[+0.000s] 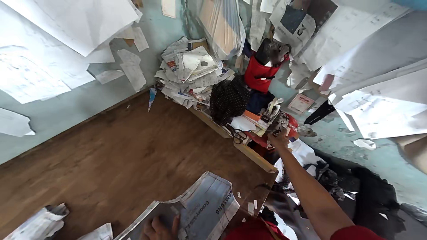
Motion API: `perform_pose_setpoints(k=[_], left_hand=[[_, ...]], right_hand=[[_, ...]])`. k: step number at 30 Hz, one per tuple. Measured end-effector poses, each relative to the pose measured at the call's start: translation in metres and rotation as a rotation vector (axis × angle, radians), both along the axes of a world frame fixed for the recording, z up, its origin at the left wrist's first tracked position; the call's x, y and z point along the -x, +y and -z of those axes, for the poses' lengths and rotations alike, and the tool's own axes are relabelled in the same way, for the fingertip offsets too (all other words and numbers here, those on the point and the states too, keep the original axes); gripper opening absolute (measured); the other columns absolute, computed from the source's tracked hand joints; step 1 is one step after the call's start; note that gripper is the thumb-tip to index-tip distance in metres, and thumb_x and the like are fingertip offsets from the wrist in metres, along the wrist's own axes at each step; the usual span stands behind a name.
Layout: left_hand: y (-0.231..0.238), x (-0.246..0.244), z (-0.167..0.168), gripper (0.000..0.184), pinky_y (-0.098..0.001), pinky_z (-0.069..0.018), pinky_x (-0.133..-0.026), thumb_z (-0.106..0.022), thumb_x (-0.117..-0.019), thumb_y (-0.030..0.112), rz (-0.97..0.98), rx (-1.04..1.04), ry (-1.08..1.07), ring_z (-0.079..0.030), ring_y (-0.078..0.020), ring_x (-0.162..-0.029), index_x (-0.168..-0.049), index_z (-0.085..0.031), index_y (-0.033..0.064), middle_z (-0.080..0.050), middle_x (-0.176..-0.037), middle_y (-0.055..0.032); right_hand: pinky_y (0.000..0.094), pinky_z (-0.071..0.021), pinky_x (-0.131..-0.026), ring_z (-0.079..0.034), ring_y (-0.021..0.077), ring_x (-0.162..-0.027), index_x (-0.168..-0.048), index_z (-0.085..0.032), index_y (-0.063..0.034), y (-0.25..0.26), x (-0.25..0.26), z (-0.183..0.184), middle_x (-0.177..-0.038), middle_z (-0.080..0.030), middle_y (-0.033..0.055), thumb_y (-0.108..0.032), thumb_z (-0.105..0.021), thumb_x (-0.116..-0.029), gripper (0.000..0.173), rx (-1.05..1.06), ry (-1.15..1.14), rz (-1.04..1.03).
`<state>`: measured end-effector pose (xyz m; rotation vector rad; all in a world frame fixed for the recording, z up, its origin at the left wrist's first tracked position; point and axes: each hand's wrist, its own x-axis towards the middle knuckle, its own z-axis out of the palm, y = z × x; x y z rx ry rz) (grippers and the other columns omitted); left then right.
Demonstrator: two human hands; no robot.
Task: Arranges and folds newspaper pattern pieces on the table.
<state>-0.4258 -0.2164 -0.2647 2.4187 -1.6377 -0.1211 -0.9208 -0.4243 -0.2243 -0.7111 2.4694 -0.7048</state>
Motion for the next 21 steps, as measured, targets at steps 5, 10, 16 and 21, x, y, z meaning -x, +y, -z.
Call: perform_pose_setpoints(k=[5, 10, 16, 21], left_hand=[[0.001, -0.001, 0.001, 0.083, -0.0694, -0.0379, -0.105, -0.07, -0.0858, 0.06, -0.022, -0.036, 0.027, -0.048, -0.057, -0.132, -0.134, -0.057, -0.0072, -0.048, -0.144, -0.037], [0.0, -0.003, 0.004, 0.084, -0.0691, -0.037, -0.106, -0.07, -0.0852, 0.061, -0.015, -0.023, 0.022, -0.048, -0.0561, -0.131, -0.133, -0.058, -0.0067, -0.049, -0.143, -0.0368], [0.001, -0.003, 0.004, 0.084, -0.0694, -0.0371, -0.106, -0.068, -0.0855, 0.063, -0.008, -0.037, 0.024, -0.048, -0.0561, -0.132, -0.134, -0.058, -0.0058, -0.048, -0.145, -0.0361], [0.001, -0.001, -0.001, 0.084, -0.0709, -0.0372, -0.105, -0.069, -0.0859, 0.06, -0.002, -0.046, 0.016, -0.047, -0.0583, -0.131, -0.134, -0.057, -0.0084, -0.047, -0.144, -0.0391]], right_hand=[[0.0353, -0.0532, -0.069, -0.061, 0.0171, -0.084, -0.144, -0.044, -0.0059, 0.029, 0.028, 0.001, -0.107, -0.06, 0.0106, -0.028, -0.053, -0.106, 0.045, 0.609, -0.513, 0.156], [0.0377, -0.0602, -0.069, -0.07, 0.0241, -0.089, -0.127, -0.051, -0.0132, 0.057, 0.028, -0.007, -0.11, -0.066, 0.0138, -0.053, -0.03, -0.1043, 0.05, 1.137, -1.393, 0.344], [0.0337, -0.0617, -0.061, -0.072, 0.0254, -0.078, -0.119, -0.054, -0.0069, 0.048, 0.012, 0.021, -0.103, -0.068, 0.0179, -0.059, -0.03, -0.1026, 0.059, 1.198, -1.749, 0.531], [0.0397, -0.0608, -0.072, -0.07, 0.0295, -0.096, -0.142, -0.04, -0.0197, 0.048, -0.004, -0.001, -0.12, -0.063, 0.0175, -0.07, -0.026, -0.1024, 0.065, 0.673, -1.328, 0.696]])
